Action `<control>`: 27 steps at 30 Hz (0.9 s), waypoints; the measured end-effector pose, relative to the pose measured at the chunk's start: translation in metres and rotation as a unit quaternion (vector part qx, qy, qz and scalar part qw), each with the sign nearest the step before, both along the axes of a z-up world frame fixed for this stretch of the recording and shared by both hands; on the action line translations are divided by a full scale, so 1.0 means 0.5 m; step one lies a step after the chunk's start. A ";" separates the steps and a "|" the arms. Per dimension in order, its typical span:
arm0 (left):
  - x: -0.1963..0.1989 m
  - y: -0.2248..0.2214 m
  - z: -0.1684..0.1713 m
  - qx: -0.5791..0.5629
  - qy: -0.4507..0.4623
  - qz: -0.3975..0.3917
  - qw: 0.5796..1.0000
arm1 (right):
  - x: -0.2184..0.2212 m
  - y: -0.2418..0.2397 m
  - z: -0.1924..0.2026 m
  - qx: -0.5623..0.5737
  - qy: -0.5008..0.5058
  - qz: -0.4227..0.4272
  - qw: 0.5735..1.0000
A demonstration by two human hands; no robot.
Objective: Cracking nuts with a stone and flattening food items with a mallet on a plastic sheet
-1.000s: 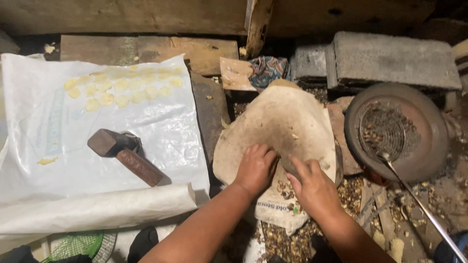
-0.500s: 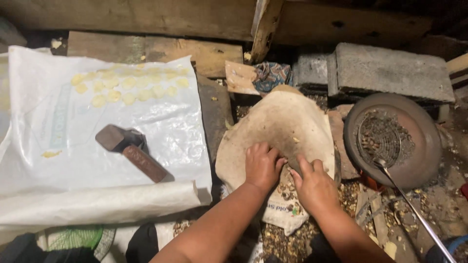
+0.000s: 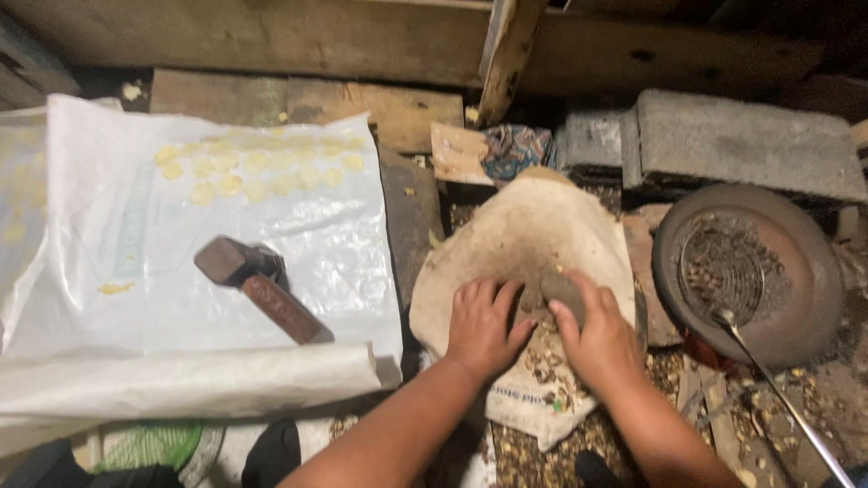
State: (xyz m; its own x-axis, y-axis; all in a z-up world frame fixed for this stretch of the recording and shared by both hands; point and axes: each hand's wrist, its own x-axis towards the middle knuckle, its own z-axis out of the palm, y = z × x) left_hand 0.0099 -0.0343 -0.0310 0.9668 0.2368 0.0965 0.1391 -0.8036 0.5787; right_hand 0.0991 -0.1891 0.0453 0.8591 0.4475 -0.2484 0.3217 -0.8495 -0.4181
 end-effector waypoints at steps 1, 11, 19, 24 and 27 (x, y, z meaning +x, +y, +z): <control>0.000 0.001 -0.003 -0.004 0.008 0.000 1.000 | -0.001 0.014 0.016 -0.004 0.008 0.000 1.000; 0.037 0.003 -0.039 -0.017 -0.047 0.042 0.998 | 0.000 -0.003 -0.026 -0.154 -0.048 0.102 0.982; -0.001 -0.007 -0.003 0.006 0.017 0.034 0.999 | -0.017 0.013 -0.014 0.009 -0.101 0.067 0.993; -0.013 -0.010 -0.022 0.028 -0.074 0.041 0.996 | -0.007 0.029 0.028 -0.033 0.005 0.011 0.999; 0.007 0.004 -0.013 0.034 -0.120 0.072 0.990 | 0.032 0.003 -0.016 -0.026 0.102 0.000 0.994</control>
